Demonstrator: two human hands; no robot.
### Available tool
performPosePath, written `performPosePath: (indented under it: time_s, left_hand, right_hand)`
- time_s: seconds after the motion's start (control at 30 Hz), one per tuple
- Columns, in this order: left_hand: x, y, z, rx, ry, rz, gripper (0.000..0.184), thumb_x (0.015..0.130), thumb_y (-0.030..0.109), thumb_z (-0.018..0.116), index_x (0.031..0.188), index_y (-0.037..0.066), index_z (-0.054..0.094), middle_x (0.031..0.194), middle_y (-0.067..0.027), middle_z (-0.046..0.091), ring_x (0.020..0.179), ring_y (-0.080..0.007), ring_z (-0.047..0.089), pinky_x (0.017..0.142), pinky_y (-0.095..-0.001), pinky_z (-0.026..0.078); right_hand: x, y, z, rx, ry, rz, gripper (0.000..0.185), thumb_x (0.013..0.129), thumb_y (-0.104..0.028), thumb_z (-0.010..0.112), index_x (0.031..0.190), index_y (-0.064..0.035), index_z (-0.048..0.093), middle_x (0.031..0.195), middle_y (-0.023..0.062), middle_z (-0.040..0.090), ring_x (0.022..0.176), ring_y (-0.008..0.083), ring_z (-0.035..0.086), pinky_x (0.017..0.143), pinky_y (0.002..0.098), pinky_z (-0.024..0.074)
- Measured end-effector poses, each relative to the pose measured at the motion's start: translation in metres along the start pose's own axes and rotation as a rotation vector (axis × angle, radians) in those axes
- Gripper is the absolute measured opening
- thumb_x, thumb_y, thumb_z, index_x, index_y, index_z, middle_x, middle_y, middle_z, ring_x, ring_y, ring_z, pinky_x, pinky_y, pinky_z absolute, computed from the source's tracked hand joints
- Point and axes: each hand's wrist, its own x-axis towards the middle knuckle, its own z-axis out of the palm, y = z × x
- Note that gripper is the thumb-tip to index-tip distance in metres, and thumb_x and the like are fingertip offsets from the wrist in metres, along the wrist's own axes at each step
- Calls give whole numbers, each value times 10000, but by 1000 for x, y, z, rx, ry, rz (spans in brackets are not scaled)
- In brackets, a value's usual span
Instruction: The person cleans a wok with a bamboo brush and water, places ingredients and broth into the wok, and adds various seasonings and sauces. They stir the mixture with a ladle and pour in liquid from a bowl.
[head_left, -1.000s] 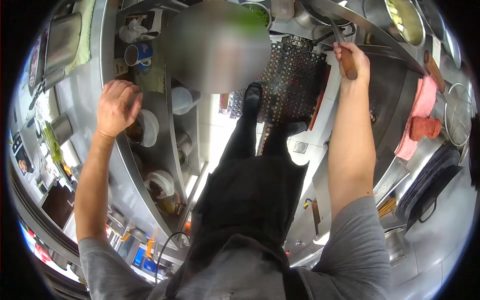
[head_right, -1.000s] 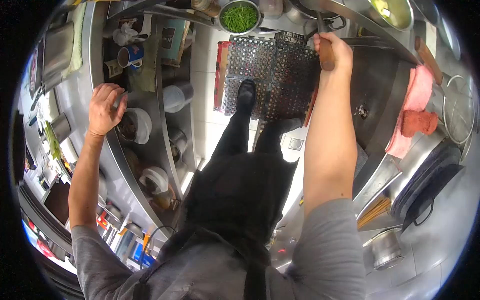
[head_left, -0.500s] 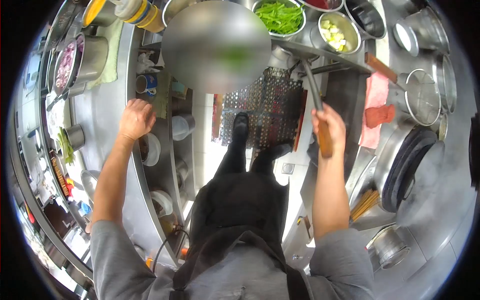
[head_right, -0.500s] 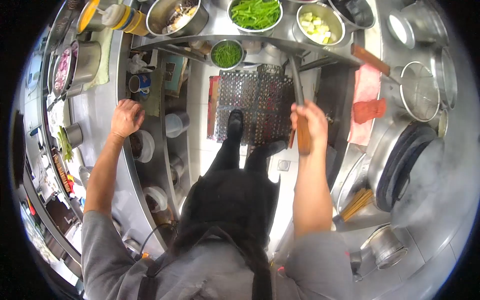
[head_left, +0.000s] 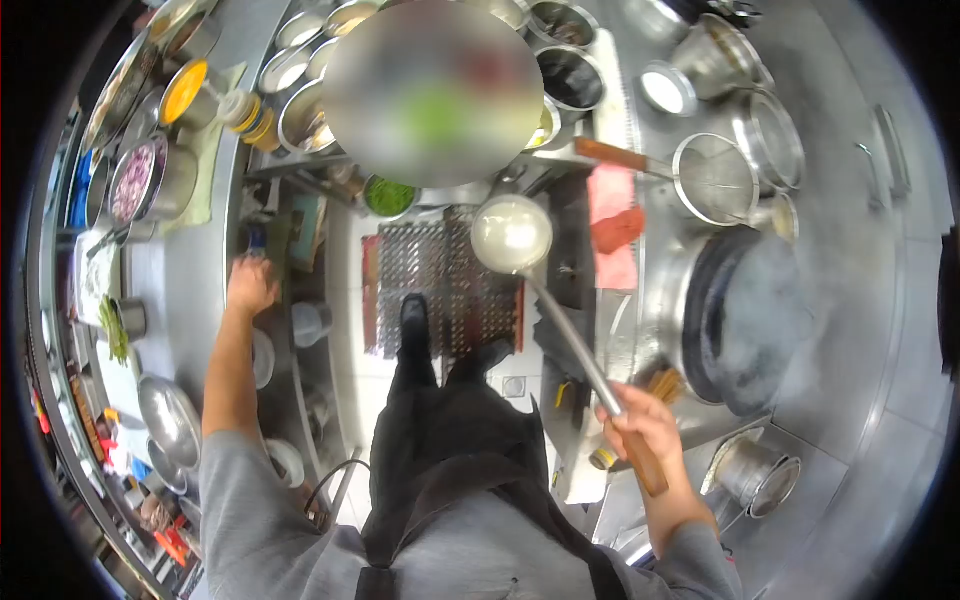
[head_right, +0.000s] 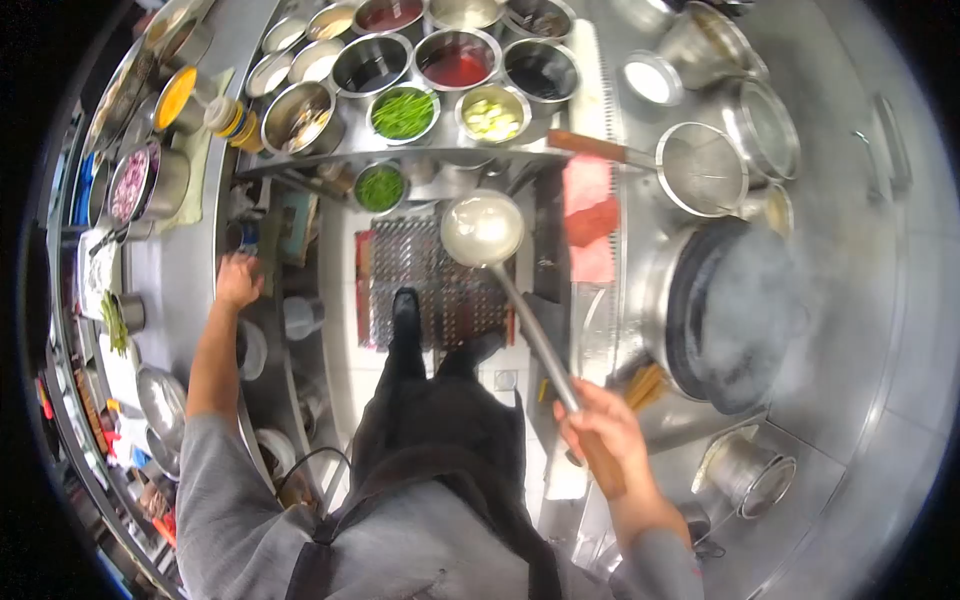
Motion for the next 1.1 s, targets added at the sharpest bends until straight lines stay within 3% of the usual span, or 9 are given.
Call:
performPosePath:
  time_s: [0.1, 0.23, 0.3, 0.47, 0.83, 0.97, 1.03, 1.07, 1.1]
  left_hand:
    - [-8, 43, 15, -91, -215, -217, 286, 788, 280, 638, 1003, 96, 593, 1024, -121, 623, 1032, -308, 568, 901, -457, 434]
    - [-29, 89, 53, -130, -404, -211, 207, 797, 230, 587, 948, 92, 619, 1016, -108, 632, 971, -314, 602, 814, -452, 497]
    - [-35, 81, 109, -45, -304, 133, 198, 773, 224, 595, 905, 96, 669, 932, -131, 662, 905, -339, 632, 780, -452, 527]
    - [-7, 144, 38, -416, -365, -241, 242, 740, 143, 648, 958, 42, 669, 932, -180, 687, 938, -337, 654, 844, -418, 520]
    - [50, 167, 8, -663, -179, -54, 218, 734, 76, 638, 944, 22, 663, 922, -196, 679, 890, -356, 655, 797, -417, 521]
    - [34, 112, -27, -228, 236, -79, 361, 709, 23, 630, 1069, 17, 610, 1191, -174, 590, 1159, -368, 517, 997, -454, 400]
    - [24, 82, -31, -104, 350, -192, 506, 729, 41, 625, 1223, -1, 527, 1350, -207, 469, 1260, -367, 435, 1043, -467, 356]
    - [19, 65, -31, -67, 392, -226, 550, 734, 57, 634, 1265, 3, 499, 1371, -210, 449, 1273, -369, 423, 1048, -469, 351]
    - [15, 49, -27, -30, 434, -262, 596, 740, 73, 643, 1308, 7, 472, 1392, -213, 430, 1287, -371, 410, 1053, -471, 346]
  right_hand:
    - [-68, -12, -15, 57, 13, -45, 609, 787, -29, 551, 1371, 66, 407, 972, 200, 575, 497, 198, 531, 398, 258, 425]
    - [-146, -23, -33, 100, 50, -170, 602, 791, -1, 514, 1376, 77, 394, 969, 248, 559, 521, 207, 537, 404, 264, 447]
    - [-182, -23, -42, 121, 107, -268, 598, 784, 7, 507, 1367, 86, 401, 959, 263, 556, 518, 209, 535, 395, 268, 442]
    - [-249, -15, -59, 134, 322, -443, 590, 757, -25, 519, 1330, 93, 441, 919, 257, 567, 489, 209, 523, 373, 263, 417]
    - [-228, 4, -144, 22, 770, -577, 488, 758, -96, 589, 1209, 68, 503, 842, 98, 620, 536, 148, 544, 429, 252, 423]
    - [-189, 35, -174, -374, 1079, -549, 576, 741, -8, 605, 1289, 76, 449, 858, 151, 636, 553, 226, 571, 517, 329, 464]
    - [-178, 57, -166, -990, 1474, -453, 607, 732, 14, 577, 1322, 49, 439, 923, 211, 619, 595, 317, 588, 593, 399, 500]
    - [-171, 80, -179, -1409, 1571, -687, 643, 733, 18, 564, 1360, 9, 420, 999, 256, 573, 711, 392, 602, 670, 452, 502]
    - [-171, 92, -169, -1417, 1560, -688, 643, 733, 18, 564, 1360, 9, 420, 999, 256, 573, 711, 392, 602, 670, 452, 502]
